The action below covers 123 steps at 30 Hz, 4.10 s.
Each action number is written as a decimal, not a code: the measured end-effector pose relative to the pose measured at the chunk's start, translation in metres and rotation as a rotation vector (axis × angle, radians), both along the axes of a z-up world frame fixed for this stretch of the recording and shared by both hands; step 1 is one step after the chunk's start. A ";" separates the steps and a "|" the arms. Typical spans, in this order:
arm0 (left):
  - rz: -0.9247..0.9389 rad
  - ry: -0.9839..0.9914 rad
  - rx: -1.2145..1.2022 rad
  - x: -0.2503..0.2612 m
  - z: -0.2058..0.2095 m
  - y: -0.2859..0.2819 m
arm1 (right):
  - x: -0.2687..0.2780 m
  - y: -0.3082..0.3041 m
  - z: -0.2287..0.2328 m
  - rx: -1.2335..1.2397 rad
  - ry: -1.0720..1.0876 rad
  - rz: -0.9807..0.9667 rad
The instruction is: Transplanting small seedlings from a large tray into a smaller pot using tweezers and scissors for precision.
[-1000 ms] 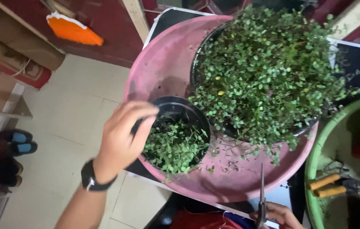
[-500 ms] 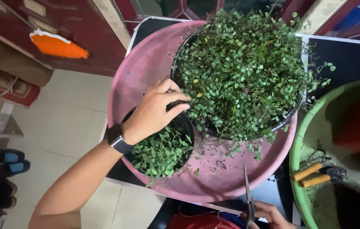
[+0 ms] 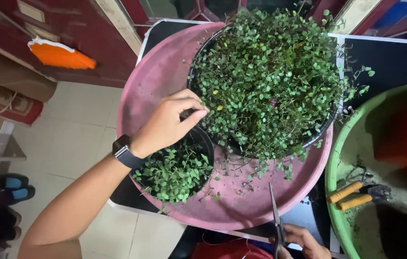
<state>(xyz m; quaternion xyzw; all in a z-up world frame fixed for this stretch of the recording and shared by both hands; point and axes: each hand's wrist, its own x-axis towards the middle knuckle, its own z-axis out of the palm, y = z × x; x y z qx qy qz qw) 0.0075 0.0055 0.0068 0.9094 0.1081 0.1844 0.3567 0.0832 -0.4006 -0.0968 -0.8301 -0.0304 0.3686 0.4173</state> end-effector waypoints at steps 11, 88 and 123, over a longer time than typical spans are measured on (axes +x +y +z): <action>0.091 0.353 0.347 -0.051 0.021 0.003 | 0.000 -0.011 -0.022 0.114 -0.122 0.087; 0.443 0.016 0.730 -0.052 -0.020 -0.106 | 0.007 -0.011 -0.027 0.161 -0.207 0.507; 0.561 -0.356 -0.316 -0.032 -0.068 -0.098 | 0.032 0.123 0.147 -0.322 -1.559 0.912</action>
